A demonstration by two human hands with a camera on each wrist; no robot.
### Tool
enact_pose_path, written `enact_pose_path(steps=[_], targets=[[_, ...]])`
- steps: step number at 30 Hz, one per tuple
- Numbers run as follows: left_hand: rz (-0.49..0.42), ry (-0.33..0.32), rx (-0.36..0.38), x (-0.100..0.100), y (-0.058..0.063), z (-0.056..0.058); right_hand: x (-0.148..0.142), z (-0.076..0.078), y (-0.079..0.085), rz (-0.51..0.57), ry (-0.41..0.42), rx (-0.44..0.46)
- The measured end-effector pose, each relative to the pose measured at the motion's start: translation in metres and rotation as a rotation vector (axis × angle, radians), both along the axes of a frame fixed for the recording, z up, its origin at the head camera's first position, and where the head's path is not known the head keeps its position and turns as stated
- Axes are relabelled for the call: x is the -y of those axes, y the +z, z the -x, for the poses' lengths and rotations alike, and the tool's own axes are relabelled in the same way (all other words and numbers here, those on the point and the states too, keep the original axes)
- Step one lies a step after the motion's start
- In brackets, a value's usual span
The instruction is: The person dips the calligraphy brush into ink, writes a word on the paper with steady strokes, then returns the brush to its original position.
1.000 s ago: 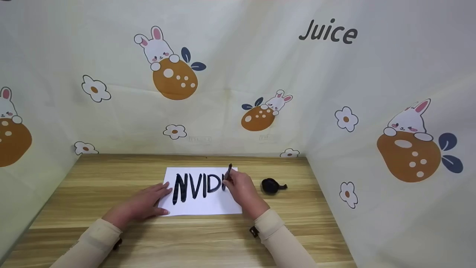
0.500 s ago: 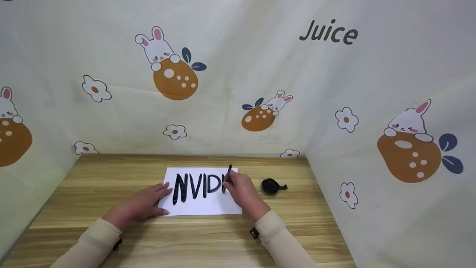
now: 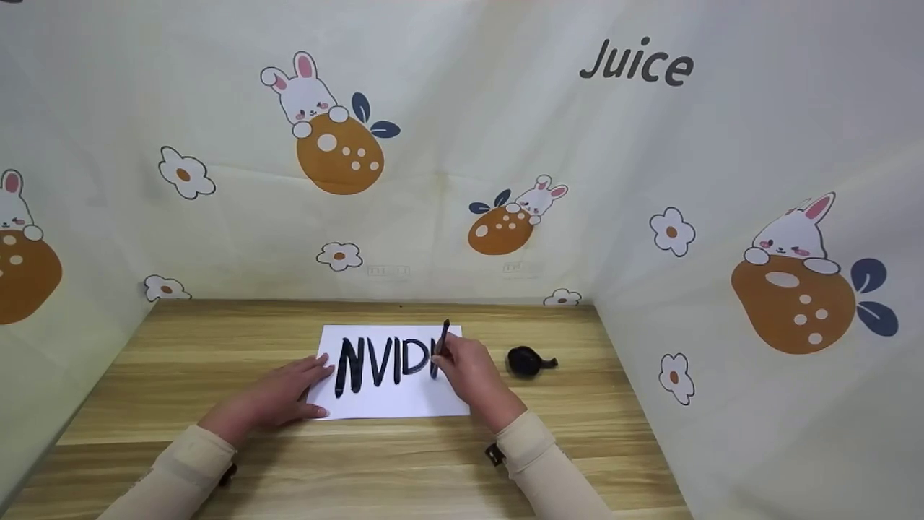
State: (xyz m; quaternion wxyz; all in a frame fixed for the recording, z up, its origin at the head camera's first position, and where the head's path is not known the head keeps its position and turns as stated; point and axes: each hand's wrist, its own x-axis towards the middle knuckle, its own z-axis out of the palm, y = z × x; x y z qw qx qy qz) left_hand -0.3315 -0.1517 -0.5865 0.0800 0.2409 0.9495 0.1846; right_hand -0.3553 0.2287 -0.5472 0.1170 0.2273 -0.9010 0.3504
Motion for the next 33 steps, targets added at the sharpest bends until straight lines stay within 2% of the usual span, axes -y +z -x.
enact_pose_path(steps=[18, 27, 33], targets=[[-0.018, 0.008, 0.019, 0.0008, -0.0004, -0.0002, 0.0001, -0.0025, 0.0014, -0.018, 0.004, -0.016], [-0.012, 0.003, 0.007, -0.0013, 0.0032, -0.0001, 0.0, -0.0054, 0.0053, -0.033, -0.008, 0.025], [-0.003, 0.0, 0.004, -0.0017, 0.0057, -0.002, -0.0023, -0.0061, 0.0095, 0.002, -0.007, 0.038]])
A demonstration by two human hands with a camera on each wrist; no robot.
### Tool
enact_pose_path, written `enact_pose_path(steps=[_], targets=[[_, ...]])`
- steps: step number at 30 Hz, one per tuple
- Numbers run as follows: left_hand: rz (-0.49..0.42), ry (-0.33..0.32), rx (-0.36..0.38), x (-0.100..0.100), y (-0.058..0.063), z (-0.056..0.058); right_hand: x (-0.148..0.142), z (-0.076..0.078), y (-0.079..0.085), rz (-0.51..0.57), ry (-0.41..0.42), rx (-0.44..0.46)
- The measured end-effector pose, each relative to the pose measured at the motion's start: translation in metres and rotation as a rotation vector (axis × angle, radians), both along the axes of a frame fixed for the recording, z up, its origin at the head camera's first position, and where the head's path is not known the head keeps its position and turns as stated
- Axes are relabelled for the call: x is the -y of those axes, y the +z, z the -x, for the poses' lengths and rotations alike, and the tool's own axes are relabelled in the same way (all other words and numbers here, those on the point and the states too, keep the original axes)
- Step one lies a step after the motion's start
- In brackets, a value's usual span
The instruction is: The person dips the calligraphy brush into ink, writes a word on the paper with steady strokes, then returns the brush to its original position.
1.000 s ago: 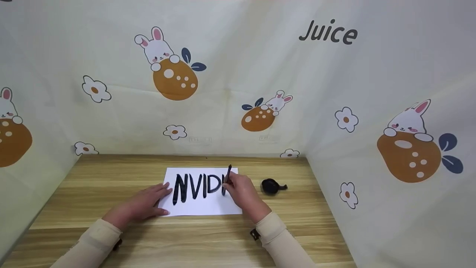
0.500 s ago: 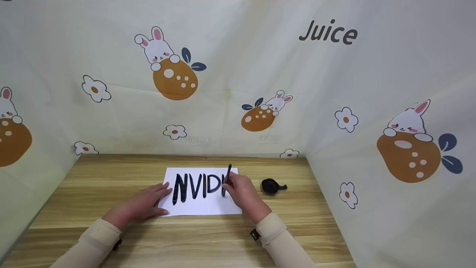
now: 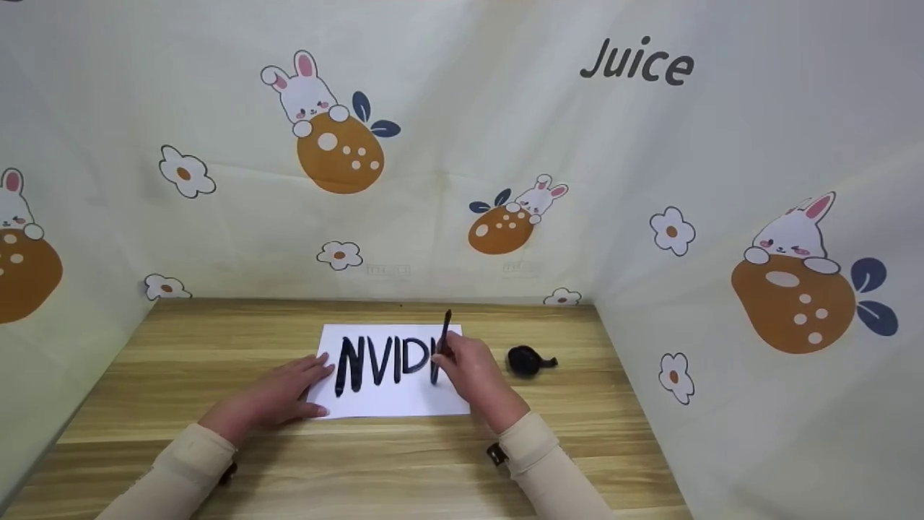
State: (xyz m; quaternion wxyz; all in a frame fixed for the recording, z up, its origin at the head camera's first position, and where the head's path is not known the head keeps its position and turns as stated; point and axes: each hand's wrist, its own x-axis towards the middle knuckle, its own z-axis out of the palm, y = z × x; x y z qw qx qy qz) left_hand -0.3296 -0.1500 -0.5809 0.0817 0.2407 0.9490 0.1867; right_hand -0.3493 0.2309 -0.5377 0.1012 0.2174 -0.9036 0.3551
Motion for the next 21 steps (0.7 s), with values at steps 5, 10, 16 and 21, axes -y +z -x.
enact_pose_path(steps=[5, 10, 16, 21], targets=[[-0.007, -0.007, -0.006, 0.0, -0.001, 0.0, -0.004, 0.0, 0.008, 0.048, -0.019, -0.015], [0.002, -0.004, -0.003, 0.001, -0.003, 0.002, -0.009, 0.001, 0.016, 0.09, -0.055, -0.046], [0.014, -0.006, -0.001, 0.001, -0.004, 0.002, -0.013, 0.007, 0.016, 0.129, -0.109, -0.084], [0.007, -0.001, -0.002, 0.001, -0.005, 0.002, -0.015, 0.013, 0.015, 0.139, -0.15, -0.085]])
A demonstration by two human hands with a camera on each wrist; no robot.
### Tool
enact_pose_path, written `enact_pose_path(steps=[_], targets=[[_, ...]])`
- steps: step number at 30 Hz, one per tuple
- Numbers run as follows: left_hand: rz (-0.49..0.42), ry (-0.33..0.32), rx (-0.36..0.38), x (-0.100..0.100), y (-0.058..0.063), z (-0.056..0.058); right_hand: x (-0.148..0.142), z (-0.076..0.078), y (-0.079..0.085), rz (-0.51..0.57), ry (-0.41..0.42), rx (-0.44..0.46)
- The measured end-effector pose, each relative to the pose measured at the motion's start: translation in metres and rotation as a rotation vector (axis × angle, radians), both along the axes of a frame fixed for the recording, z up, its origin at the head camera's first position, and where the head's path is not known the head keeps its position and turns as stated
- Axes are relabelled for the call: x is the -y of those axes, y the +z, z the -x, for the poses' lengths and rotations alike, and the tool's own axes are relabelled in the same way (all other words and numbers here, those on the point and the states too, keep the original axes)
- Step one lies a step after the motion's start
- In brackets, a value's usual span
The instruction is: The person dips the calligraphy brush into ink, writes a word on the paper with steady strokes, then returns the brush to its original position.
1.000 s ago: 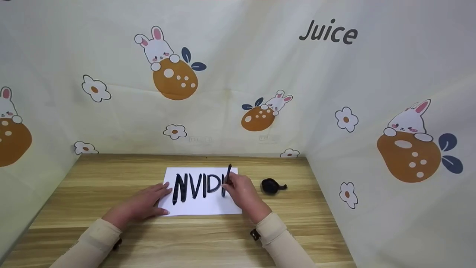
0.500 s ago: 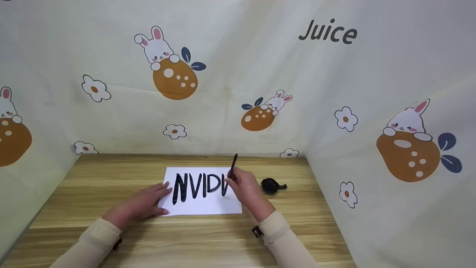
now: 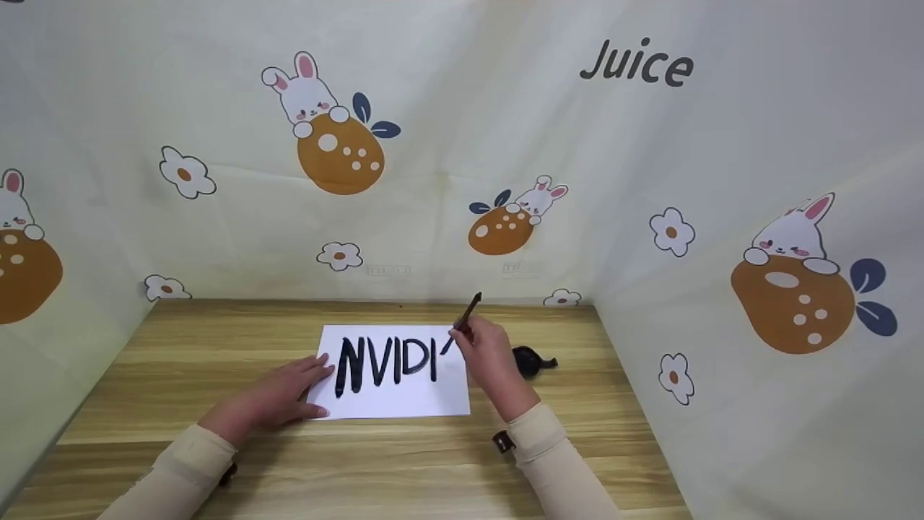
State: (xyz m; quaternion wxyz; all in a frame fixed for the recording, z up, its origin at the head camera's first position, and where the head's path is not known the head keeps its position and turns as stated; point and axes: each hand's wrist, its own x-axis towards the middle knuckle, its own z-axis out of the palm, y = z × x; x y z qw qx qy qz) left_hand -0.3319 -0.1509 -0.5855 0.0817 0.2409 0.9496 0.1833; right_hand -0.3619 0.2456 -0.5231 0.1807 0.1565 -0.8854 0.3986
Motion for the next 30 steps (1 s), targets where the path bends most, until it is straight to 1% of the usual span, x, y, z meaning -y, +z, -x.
enact_pose_path(steps=[5, 10, 13, 17, 20, 22, 25, 30], targets=[[-0.009, 0.003, 0.006, 0.0, 0.0, 0.0, -0.001, 0.006, -0.003, -0.044, -0.004, -0.038], [-0.012, -0.002, 0.002, 0.0, 0.0, 0.001, -0.002, 0.013, -0.011, -0.091, 0.033, -0.112], [-0.011, 0.002, 0.006, 0.0, 0.0, 0.002, -0.002, 0.017, -0.016, -0.115, 0.055, -0.138], [0.0, 0.004, 0.004, 0.0, -0.002, 0.002, -0.001, 0.02, -0.022, -0.183, 0.064, -0.168], [0.001, 0.004, 0.0, 0.001, -0.003, 0.002, 0.0, 0.022, -0.025, -0.233, 0.065, -0.213], [-0.002, 0.005, -0.001, 0.001, -0.004, 0.003, 0.0, 0.023, -0.027, -0.241, 0.066, -0.235], [-0.011, 0.007, -0.002, 0.001, -0.004, 0.002, 0.0, 0.024, -0.031, -0.235, 0.063, -0.24], [-0.014, 0.004, -0.002, 0.001, -0.003, 0.003, 0.001, 0.024, -0.037, -0.242, 0.068, -0.209]])
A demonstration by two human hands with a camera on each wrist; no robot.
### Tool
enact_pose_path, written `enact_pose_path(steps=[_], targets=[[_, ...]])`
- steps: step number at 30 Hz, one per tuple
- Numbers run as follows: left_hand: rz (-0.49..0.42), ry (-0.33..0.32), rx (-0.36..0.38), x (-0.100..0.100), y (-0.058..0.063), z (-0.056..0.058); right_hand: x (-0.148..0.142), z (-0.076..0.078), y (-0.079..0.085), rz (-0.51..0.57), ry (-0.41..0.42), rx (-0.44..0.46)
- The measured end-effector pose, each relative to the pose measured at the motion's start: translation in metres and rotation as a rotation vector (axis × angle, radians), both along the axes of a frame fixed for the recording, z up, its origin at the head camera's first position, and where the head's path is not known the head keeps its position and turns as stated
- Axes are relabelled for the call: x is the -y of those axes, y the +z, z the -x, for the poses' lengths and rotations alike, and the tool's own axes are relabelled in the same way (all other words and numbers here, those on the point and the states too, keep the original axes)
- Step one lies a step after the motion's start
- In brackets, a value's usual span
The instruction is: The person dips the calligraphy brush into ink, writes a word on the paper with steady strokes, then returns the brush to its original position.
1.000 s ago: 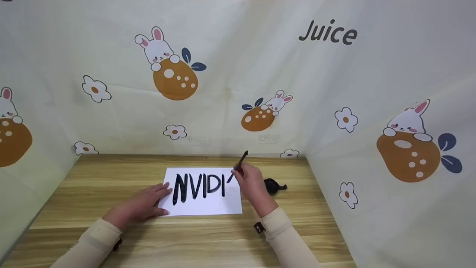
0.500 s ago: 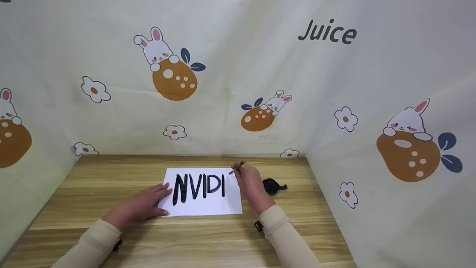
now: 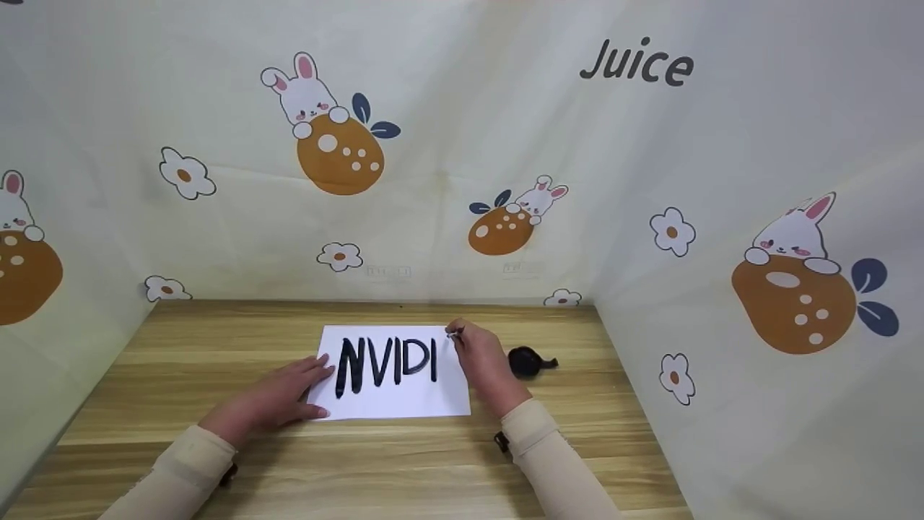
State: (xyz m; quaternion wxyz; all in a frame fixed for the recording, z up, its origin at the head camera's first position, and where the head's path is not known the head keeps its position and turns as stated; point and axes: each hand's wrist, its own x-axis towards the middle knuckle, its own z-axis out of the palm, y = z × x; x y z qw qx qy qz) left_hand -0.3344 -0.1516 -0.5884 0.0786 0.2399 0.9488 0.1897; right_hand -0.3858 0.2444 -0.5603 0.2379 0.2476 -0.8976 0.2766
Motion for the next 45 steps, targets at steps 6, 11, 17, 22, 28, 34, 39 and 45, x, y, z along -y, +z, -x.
enact_pose_path(steps=[6, 11, 17, 22, 28, 34, 39, 45], targets=[[0.008, -0.004, -0.001, -0.001, 0.0, 0.0, 0.002, -0.002, -0.004, -0.012, -0.003, 0.027], [0.0, -0.006, -0.005, -0.001, 0.0, 0.0, 0.003, -0.002, -0.005, -0.006, -0.01, 0.034], [-0.003, -0.015, -0.013, 0.0, 0.003, -0.003, 0.003, -0.002, -0.006, -0.018, -0.013, 0.073], [0.007, -0.012, -0.012, 0.0, 0.001, -0.002, 0.003, -0.003, -0.006, -0.003, 0.005, 0.107], [0.013, -0.011, -0.015, 0.0, -0.001, 0.0, 0.003, -0.004, -0.004, 0.003, 0.027, 0.148], [0.01, -0.007, -0.009, 0.0, 0.002, -0.001, 0.003, -0.007, -0.001, -0.011, 0.025, 0.207], [0.005, -0.007, -0.001, -0.001, 0.003, -0.002, 0.002, -0.009, 0.0, -0.016, 0.043, 0.241], [0.008, -0.008, 0.0, -0.001, 0.003, -0.003, 0.001, -0.012, 0.002, -0.007, 0.059, 0.267]])
